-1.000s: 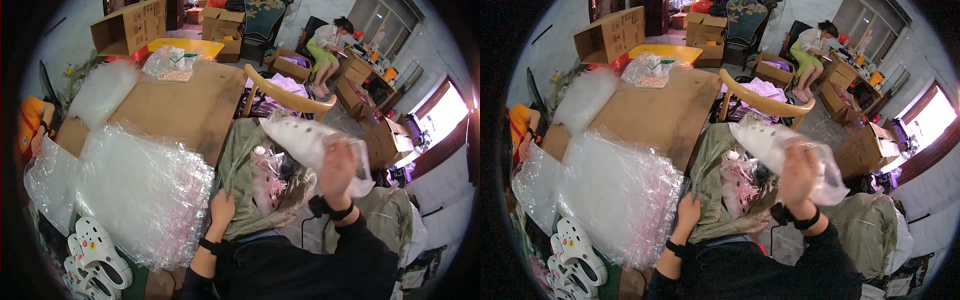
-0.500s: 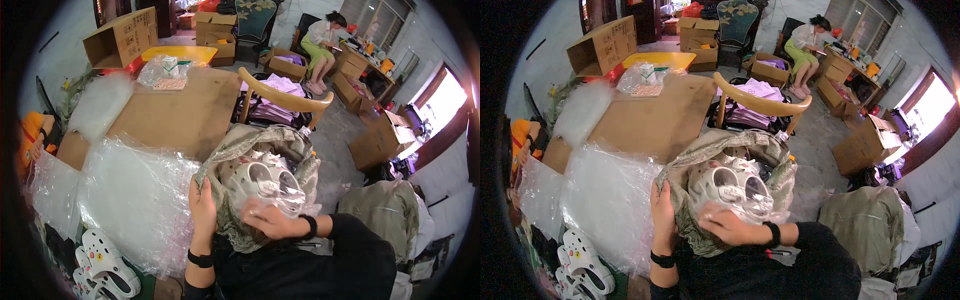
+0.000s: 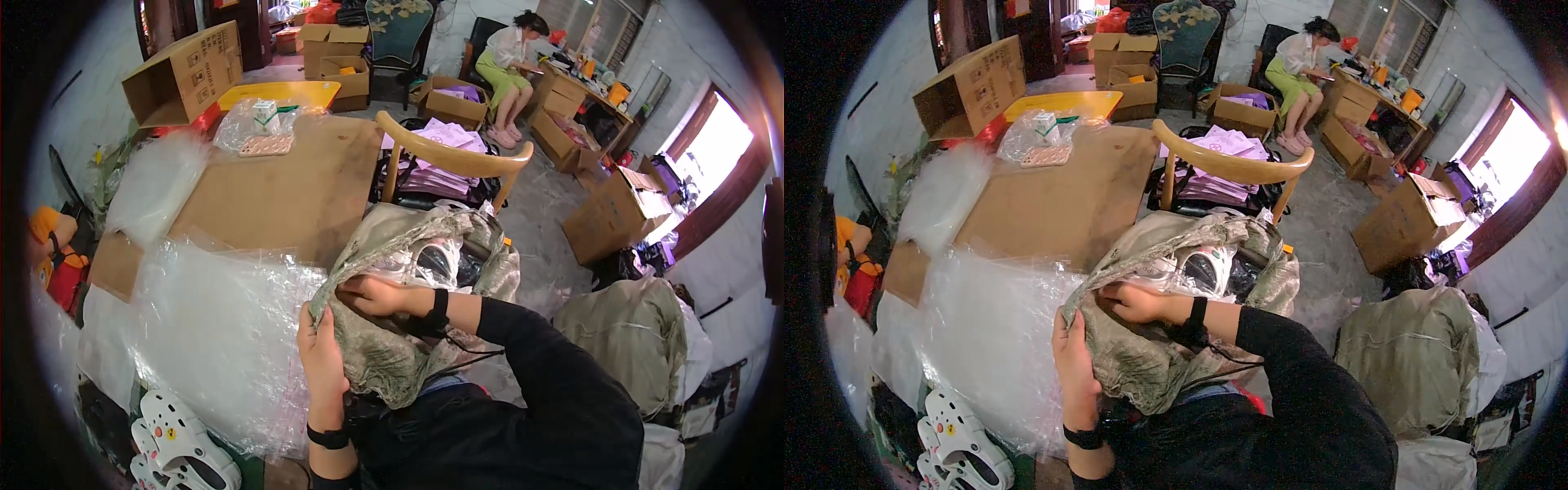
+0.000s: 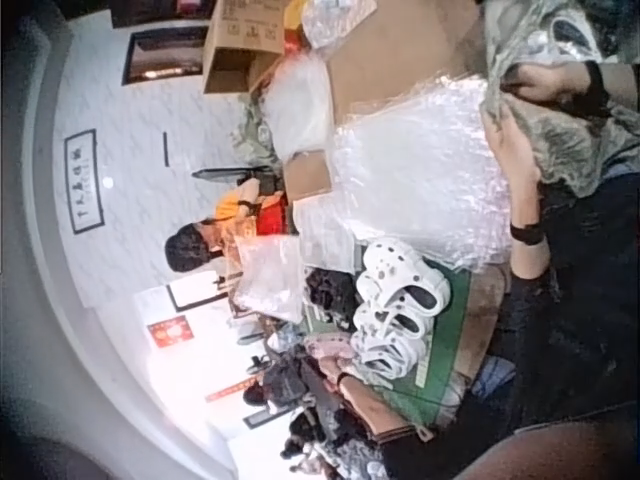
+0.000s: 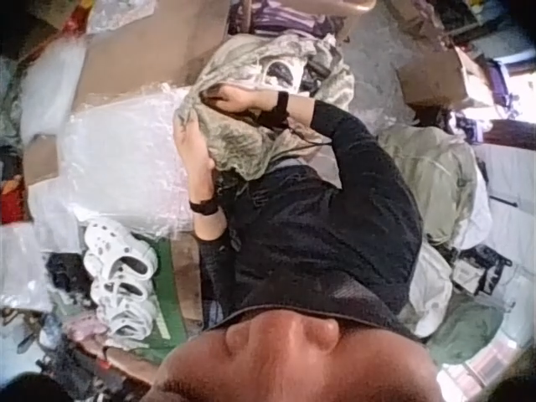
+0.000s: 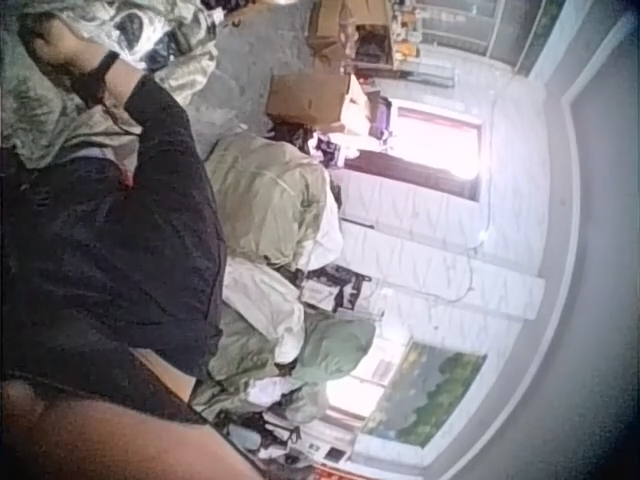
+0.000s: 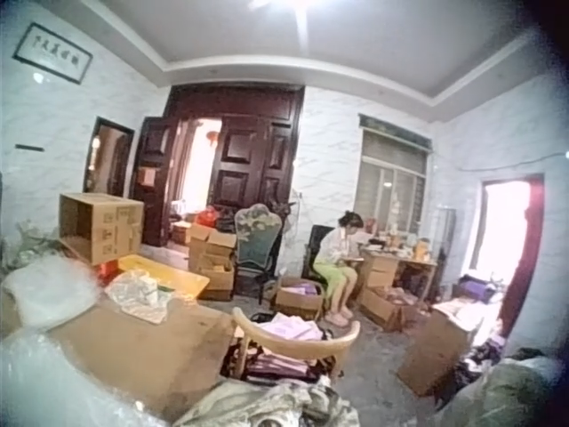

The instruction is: The recorder takes footwear from a large sack and places them into individual plastic bags for packaging.

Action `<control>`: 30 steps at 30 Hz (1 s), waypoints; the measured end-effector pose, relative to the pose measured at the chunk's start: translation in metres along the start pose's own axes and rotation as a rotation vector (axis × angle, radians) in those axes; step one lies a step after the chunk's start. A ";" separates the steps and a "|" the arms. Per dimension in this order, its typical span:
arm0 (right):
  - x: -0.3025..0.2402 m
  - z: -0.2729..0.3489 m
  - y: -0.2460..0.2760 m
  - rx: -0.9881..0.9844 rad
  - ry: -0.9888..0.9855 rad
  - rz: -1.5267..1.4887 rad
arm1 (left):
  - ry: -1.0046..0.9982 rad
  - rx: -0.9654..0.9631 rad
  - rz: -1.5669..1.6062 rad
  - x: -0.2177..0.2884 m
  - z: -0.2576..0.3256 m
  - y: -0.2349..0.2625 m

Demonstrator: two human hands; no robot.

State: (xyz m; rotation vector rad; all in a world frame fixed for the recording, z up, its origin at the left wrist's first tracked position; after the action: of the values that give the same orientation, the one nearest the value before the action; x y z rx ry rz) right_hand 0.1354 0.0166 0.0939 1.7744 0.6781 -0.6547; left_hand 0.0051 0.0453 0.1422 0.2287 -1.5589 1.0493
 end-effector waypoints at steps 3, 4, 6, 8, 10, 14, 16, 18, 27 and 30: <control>0.018 0.004 0.000 -0.046 0.108 0.238 | 0.010 -0.015 0.022 0.006 0.004 -0.009; 0.033 0.007 -0.004 -0.091 0.071 0.257 | 0.013 -0.018 0.019 0.007 0.004 -0.008; 0.065 0.017 -0.007 -0.131 0.029 0.274 | 0.010 0.024 0.039 0.006 0.004 -0.005; 0.083 0.035 -0.024 -0.279 0.339 0.670 | 0.009 0.004 0.029 0.004 0.000 -0.003; 0.116 0.037 -0.019 -0.233 0.077 0.560 | 0.007 -0.019 0.018 0.003 -0.004 -0.005; 0.072 0.059 0.004 -0.293 -0.484 0.116 | 0.018 0.031 0.013 0.002 -0.009 0.005; 0.067 0.078 0.023 -0.425 -0.466 0.032 | 0.039 0.034 0.029 0.000 -0.011 0.004; 0.070 0.102 0.046 -0.557 -0.539 -0.163 | 0.018 0.081 0.017 -0.002 -0.013 0.012; 0.320 0.340 0.222 0.410 -1.246 0.823 | -0.031 0.059 -0.081 -0.005 -0.017 0.003; 0.339 0.300 0.126 0.105 -1.426 0.549 | -0.043 0.161 -0.174 -0.016 -0.009 0.033</control>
State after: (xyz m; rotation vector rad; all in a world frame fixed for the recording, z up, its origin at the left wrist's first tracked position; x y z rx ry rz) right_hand 0.4279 -0.2597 -0.1499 1.0556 -0.7855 -1.2954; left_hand -0.0059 0.0643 0.1108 0.4919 -1.4656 1.0382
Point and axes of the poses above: each hand's wrist, its own z-axis away from the middle knuckle, its own y-axis out of the back of the hand, x = y × z, the point moved 7 cm from there along -z, towards the middle knuckle, and after that the axes turned 6 degrees about z, right-handed, at the moved point
